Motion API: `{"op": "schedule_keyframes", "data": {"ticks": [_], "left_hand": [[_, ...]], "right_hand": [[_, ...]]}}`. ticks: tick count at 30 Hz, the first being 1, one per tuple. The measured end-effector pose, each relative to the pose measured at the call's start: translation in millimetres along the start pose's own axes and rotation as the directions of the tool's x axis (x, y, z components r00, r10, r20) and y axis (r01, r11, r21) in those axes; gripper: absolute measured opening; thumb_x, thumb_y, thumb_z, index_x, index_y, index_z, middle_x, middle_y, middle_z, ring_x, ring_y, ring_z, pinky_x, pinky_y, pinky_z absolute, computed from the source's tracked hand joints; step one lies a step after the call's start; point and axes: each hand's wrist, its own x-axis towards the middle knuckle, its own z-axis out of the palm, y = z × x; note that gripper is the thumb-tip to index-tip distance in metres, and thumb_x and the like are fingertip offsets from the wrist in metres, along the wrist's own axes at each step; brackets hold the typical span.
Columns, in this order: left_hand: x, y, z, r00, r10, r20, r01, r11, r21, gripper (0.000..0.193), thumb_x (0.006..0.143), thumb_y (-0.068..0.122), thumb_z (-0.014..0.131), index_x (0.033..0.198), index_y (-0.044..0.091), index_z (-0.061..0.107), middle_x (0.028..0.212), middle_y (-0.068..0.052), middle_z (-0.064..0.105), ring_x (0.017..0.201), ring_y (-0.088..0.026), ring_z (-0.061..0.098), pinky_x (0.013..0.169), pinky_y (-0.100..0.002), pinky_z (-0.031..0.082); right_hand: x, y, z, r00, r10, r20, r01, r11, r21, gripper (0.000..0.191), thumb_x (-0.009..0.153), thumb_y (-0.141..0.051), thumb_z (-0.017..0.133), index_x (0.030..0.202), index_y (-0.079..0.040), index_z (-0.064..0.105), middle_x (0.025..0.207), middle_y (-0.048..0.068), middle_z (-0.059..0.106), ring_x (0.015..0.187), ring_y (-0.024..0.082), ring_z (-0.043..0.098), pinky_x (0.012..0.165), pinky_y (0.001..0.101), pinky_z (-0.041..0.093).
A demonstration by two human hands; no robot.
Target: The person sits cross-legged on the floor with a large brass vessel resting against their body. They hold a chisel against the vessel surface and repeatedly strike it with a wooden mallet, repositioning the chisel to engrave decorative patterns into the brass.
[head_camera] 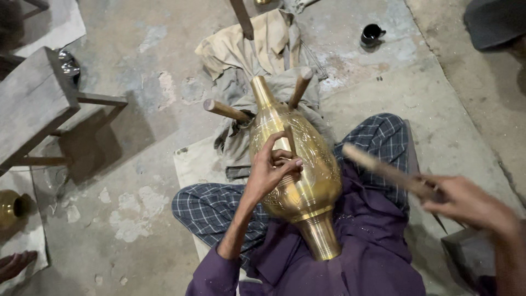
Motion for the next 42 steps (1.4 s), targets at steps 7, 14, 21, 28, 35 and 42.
{"op": "schedule_keyframes", "data": {"ticks": [7,14,21,28,35,42], "left_hand": [[19,6,8,0.992,-0.012,0.124,-0.01,0.984,0.178,0.066,0.088,0.013,0.079,0.147,0.008,0.051,0.102,-0.015,0.08,0.093,-0.022,0.08,0.085,-0.037,0.068],[24,15,13,0.985,-0.043,0.167,0.007,0.977,0.212,0.067,0.083,0.012,0.083,0.144,0.009,0.055,0.096,-0.012,0.079,0.087,-0.02,0.079,0.078,-0.037,0.066],[33,16,10,0.968,0.012,0.252,-0.098,0.939,0.331,0.06,0.083,0.015,0.085,0.137,0.009,0.06,0.095,-0.013,0.08,0.088,-0.021,0.08,0.078,-0.037,0.066],[28,23,12,0.965,-0.02,0.26,-0.069,0.942,0.329,0.057,0.085,0.018,0.082,0.136,0.009,0.059,0.097,-0.013,0.08,0.09,-0.022,0.081,0.078,-0.037,0.068],[24,30,14,0.965,0.016,0.261,-0.11,0.93,0.351,0.054,0.087,0.017,0.081,0.136,0.01,0.06,0.098,-0.013,0.08,0.093,-0.023,0.081,0.08,-0.036,0.068],[27,27,15,0.962,-0.03,0.27,-0.079,0.92,0.385,0.054,0.087,0.021,0.078,0.137,0.014,0.059,0.101,-0.013,0.081,0.093,-0.025,0.082,0.081,-0.041,0.068]], "right_hand": [[11,23,12,0.763,-0.263,-0.591,0.569,0.707,0.42,0.075,0.079,-0.012,0.079,0.145,0.0,0.047,0.122,0.015,0.065,0.096,0.022,0.073,0.078,0.0371,0.064],[35,-9,48,0.959,-0.061,-0.278,0.241,0.691,0.682,0.065,0.081,-0.011,0.082,0.141,-0.002,0.057,0.091,0.021,0.074,0.07,0.026,0.067,0.06,0.0445,0.057],[35,-34,40,0.894,-0.236,-0.381,0.364,0.879,0.308,0.067,0.082,-0.027,0.082,0.14,-0.003,0.059,0.085,0.014,0.075,0.07,0.023,0.074,0.06,0.0401,0.061],[33,-43,30,0.862,-0.265,-0.433,0.372,0.909,0.185,0.076,0.076,-0.036,0.082,0.142,-0.009,0.055,0.094,0.015,0.078,0.077,0.025,0.079,0.068,0.0426,0.064],[24,-52,18,0.823,-0.402,-0.4,0.392,0.913,-0.111,0.074,0.077,-0.028,0.079,0.146,-0.031,0.054,0.113,0.002,0.074,0.086,0.023,0.075,0.074,0.0404,0.064],[24,-59,5,0.919,-0.312,-0.243,0.232,0.923,-0.306,0.086,0.084,-0.032,0.078,0.158,-0.049,0.035,0.109,-0.003,0.067,0.081,0.016,0.07,0.068,0.032,0.066]]}}
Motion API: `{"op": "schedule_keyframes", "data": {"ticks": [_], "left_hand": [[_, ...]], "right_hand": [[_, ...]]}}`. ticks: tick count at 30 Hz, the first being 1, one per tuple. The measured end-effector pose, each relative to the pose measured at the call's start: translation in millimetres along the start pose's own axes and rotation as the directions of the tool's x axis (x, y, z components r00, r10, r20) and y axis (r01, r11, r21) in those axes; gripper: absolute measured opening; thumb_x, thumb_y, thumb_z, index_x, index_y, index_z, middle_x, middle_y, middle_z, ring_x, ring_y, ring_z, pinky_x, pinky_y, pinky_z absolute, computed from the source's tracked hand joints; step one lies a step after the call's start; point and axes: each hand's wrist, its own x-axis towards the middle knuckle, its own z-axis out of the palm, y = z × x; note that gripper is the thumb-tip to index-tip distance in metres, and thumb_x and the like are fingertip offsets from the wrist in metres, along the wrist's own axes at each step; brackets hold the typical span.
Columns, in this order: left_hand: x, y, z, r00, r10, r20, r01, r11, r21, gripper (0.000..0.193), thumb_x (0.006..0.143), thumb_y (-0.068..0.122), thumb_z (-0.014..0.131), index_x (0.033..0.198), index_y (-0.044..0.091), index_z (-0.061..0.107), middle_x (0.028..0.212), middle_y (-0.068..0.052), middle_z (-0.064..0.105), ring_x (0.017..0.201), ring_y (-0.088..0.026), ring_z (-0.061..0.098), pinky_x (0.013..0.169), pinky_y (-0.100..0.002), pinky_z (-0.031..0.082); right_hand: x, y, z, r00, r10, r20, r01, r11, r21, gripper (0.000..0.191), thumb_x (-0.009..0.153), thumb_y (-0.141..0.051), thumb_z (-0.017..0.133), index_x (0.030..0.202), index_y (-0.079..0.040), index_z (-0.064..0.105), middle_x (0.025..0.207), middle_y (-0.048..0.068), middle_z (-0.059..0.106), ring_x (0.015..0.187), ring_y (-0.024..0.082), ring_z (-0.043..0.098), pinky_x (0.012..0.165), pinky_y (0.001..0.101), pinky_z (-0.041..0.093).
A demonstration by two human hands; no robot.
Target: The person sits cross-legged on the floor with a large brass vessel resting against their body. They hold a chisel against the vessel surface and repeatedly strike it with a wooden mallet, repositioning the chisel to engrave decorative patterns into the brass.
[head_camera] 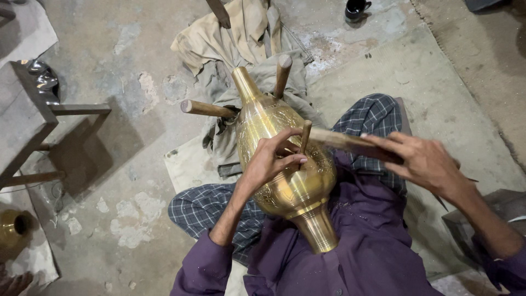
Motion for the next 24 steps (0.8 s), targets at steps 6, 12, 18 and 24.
{"op": "schedule_keyframes", "data": {"ticks": [6,12,18,24], "left_hand": [[-1,-1,1,0.999,0.03,0.014,-0.03,0.999,-0.011,0.055,0.089,0.022,0.075,0.141,0.015,0.057,0.106,-0.014,0.08,0.095,-0.026,0.081,0.083,-0.042,0.068],[-2,5,-1,1.0,0.019,0.014,-0.019,1.0,-0.013,0.055,0.089,0.021,0.076,0.14,0.012,0.058,0.102,-0.014,0.081,0.092,-0.024,0.082,0.08,-0.039,0.068],[-3,8,-1,1.0,0.004,0.014,-0.004,0.999,-0.037,0.055,0.089,0.018,0.078,0.14,0.011,0.059,0.098,-0.013,0.079,0.09,-0.022,0.081,0.077,-0.035,0.068],[-3,5,0,0.999,0.026,0.026,-0.025,0.999,-0.024,0.057,0.089,0.02,0.077,0.141,0.011,0.057,0.1,-0.015,0.08,0.091,-0.023,0.081,0.079,-0.037,0.068]], "right_hand": [[-1,8,-18,0.884,-0.203,-0.42,0.304,0.934,0.188,0.094,0.08,-0.018,0.077,0.161,-0.037,0.033,0.127,0.009,0.063,0.098,0.024,0.066,0.08,0.0372,0.06],[-1,9,-25,0.981,0.006,-0.192,0.002,0.999,0.046,0.089,0.084,-0.018,0.076,0.159,-0.044,0.034,0.125,-0.001,0.071,0.077,0.015,0.071,0.068,0.031,0.065],[-2,4,-26,0.958,-0.056,-0.281,0.1,0.985,0.143,0.09,0.081,-0.018,0.077,0.158,-0.042,0.036,0.136,0.003,0.068,0.08,0.017,0.071,0.065,0.0328,0.065],[-3,6,-24,0.981,0.013,-0.193,0.012,0.992,0.129,0.091,0.084,-0.016,0.077,0.159,-0.042,0.033,0.138,0.001,0.066,0.088,0.022,0.073,0.078,0.0366,0.065]]}}
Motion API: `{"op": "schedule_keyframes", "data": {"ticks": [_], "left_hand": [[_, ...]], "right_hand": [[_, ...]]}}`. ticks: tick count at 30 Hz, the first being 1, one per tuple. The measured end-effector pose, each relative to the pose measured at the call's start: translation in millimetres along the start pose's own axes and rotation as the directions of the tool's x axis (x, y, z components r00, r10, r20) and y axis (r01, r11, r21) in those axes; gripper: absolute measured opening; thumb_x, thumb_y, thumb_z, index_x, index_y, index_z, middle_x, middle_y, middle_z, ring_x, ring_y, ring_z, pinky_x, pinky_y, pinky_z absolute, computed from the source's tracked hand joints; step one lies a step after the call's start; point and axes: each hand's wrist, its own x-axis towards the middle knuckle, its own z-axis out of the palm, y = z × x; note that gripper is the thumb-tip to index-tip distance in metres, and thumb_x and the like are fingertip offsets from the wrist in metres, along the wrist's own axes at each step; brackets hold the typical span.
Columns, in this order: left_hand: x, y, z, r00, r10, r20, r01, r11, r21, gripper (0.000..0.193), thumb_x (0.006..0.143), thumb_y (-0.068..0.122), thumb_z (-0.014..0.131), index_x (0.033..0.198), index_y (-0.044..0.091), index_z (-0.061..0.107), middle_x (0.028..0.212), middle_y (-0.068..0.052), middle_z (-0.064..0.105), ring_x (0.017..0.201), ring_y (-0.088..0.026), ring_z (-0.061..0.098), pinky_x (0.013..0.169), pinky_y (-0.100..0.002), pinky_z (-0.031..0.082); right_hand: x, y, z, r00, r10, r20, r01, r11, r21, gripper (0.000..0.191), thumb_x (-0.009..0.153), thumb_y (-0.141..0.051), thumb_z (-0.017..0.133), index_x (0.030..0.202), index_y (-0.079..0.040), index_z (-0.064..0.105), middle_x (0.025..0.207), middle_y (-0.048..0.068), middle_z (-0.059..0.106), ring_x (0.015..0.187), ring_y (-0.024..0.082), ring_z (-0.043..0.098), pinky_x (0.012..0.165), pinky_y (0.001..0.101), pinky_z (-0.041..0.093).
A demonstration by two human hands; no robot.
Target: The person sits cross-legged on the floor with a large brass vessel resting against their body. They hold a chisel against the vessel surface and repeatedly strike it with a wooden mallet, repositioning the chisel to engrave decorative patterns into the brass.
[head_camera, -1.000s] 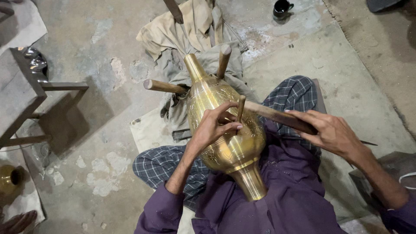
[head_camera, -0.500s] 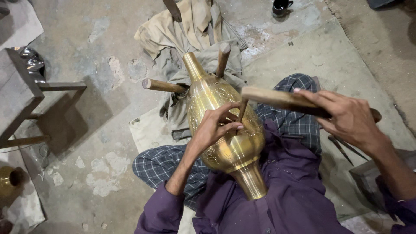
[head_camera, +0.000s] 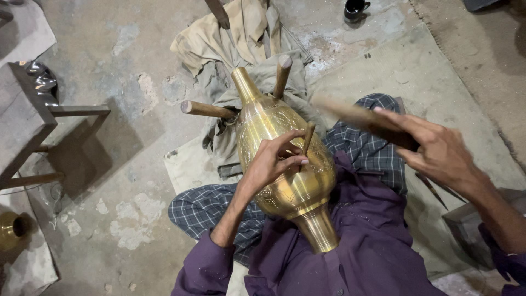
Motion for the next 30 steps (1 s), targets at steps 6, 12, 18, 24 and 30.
{"op": "schedule_keyframes", "data": {"ticks": [6,12,18,24,30], "left_hand": [[-5,4,1,0.998,0.048,0.031,-0.051,0.996,0.072,0.056,0.091,0.024,0.074,0.142,0.012,0.056,0.114,-0.013,0.079,0.094,-0.025,0.081,0.082,-0.041,0.066],[-4,12,-1,0.996,0.085,0.031,-0.087,0.995,0.058,0.053,0.092,0.021,0.074,0.141,0.009,0.058,0.113,-0.015,0.079,0.101,-0.026,0.08,0.084,-0.041,0.066],[-3,14,-2,0.992,0.109,0.059,-0.112,0.992,0.052,0.051,0.094,0.018,0.071,0.142,0.009,0.057,0.107,-0.016,0.08,0.098,-0.024,0.08,0.084,-0.039,0.064],[0,11,-2,0.987,0.133,0.09,-0.14,0.987,0.075,0.052,0.095,0.018,0.071,0.144,0.01,0.055,0.101,-0.014,0.081,0.095,-0.022,0.081,0.083,-0.038,0.064],[2,6,0,0.985,0.14,0.102,-0.148,0.985,0.083,0.054,0.093,0.02,0.072,0.144,0.011,0.056,0.102,-0.012,0.081,0.095,-0.023,0.081,0.082,-0.039,0.064]], "right_hand": [[-8,-3,1,0.999,-0.032,-0.01,0.032,0.999,-0.019,0.084,0.09,-0.02,0.073,0.161,-0.04,0.033,0.13,0.003,0.069,0.098,0.023,0.075,0.083,0.036,0.066],[-13,-11,-3,0.997,0.072,0.042,-0.073,0.997,0.013,0.092,0.081,-0.02,0.081,0.158,-0.04,0.035,0.142,0.004,0.063,0.09,0.024,0.076,0.073,0.0366,0.067],[-22,-15,3,0.972,-0.134,-0.192,0.151,0.986,0.073,0.095,0.077,-0.014,0.078,0.161,-0.031,0.037,0.132,0.012,0.067,0.097,0.029,0.071,0.078,0.039,0.063],[-27,-14,8,0.995,0.085,-0.05,-0.068,0.961,0.267,0.091,0.081,-0.011,0.073,0.162,-0.034,0.037,0.125,0.004,0.071,0.094,0.022,0.076,0.084,0.0364,0.065],[-31,-13,15,0.966,-0.079,-0.245,0.126,0.975,0.185,0.095,0.073,-0.011,0.078,0.157,-0.031,0.04,0.142,0.016,0.064,0.113,0.033,0.069,0.091,0.0464,0.06]]}}
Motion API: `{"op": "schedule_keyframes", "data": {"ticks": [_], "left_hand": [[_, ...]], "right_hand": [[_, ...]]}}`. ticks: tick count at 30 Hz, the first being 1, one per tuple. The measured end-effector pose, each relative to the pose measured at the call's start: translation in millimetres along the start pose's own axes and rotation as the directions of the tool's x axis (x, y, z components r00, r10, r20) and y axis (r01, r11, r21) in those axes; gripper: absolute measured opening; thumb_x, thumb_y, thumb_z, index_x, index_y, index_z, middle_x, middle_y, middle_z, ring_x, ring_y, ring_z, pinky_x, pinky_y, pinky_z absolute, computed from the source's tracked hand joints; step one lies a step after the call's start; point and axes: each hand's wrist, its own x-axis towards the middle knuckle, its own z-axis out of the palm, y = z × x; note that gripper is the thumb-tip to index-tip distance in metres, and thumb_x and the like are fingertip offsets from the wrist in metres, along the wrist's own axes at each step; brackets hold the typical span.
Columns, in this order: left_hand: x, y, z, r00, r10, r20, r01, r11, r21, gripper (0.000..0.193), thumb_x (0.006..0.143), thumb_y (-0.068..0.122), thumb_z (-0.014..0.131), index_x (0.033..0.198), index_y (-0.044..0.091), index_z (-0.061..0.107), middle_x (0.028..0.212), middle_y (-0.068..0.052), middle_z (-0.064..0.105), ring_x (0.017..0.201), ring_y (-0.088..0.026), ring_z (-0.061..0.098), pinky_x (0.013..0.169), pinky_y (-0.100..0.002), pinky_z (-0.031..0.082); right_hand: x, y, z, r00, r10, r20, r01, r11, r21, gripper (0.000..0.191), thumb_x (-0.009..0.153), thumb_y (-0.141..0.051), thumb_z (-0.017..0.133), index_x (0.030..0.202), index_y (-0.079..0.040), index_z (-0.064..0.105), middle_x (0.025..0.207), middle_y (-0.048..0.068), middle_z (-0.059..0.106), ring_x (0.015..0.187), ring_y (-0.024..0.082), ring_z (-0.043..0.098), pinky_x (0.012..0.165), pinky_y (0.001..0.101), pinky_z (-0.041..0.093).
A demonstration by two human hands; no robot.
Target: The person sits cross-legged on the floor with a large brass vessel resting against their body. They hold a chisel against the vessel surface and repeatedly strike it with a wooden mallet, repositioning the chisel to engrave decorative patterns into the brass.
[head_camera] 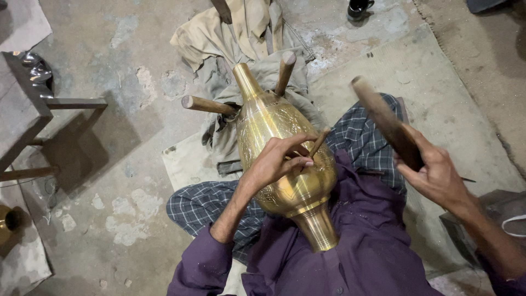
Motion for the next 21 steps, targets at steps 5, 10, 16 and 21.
{"op": "schedule_keyframes", "data": {"ticks": [5,10,16,21], "left_hand": [[-1,-2,1,0.999,0.044,-0.01,-0.044,0.999,0.015,0.055,0.094,0.023,0.072,0.145,0.013,0.055,0.104,-0.012,0.081,0.097,-0.024,0.08,0.085,-0.04,0.064],[-3,-1,-1,0.999,0.036,0.002,-0.036,0.998,0.047,0.055,0.094,0.025,0.072,0.145,0.014,0.055,0.103,-0.012,0.081,0.096,-0.024,0.081,0.085,-0.041,0.064],[-4,1,-1,0.999,0.033,0.007,-0.034,0.999,0.034,0.056,0.093,0.023,0.072,0.146,0.014,0.054,0.103,-0.012,0.081,0.097,-0.024,0.081,0.085,-0.04,0.064],[-6,2,-1,1.0,0.003,0.017,-0.004,0.999,0.041,0.055,0.094,0.024,0.072,0.145,0.013,0.055,0.101,-0.012,0.081,0.094,-0.024,0.081,0.083,-0.04,0.064]], "right_hand": [[-7,8,8,0.928,0.334,0.165,-0.303,0.934,-0.187,0.082,0.089,-0.015,0.074,0.16,-0.037,0.039,0.153,0.007,0.063,0.079,0.025,0.077,0.066,0.0384,0.069],[-13,10,10,0.978,0.182,0.107,-0.172,0.981,-0.094,0.083,0.085,-0.013,0.075,0.157,-0.036,0.039,0.131,0.009,0.07,0.087,0.025,0.071,0.075,0.0389,0.064],[-14,2,10,0.962,0.234,0.14,-0.23,0.972,-0.047,0.082,0.089,-0.014,0.073,0.158,-0.037,0.037,0.121,0.004,0.073,0.08,0.019,0.074,0.073,0.0357,0.066],[-12,1,9,0.998,0.044,0.048,-0.044,0.999,-0.003,0.089,0.082,-0.009,0.071,0.162,-0.029,0.036,0.141,0.013,0.064,0.094,0.027,0.073,0.079,0.038,0.064]]}}
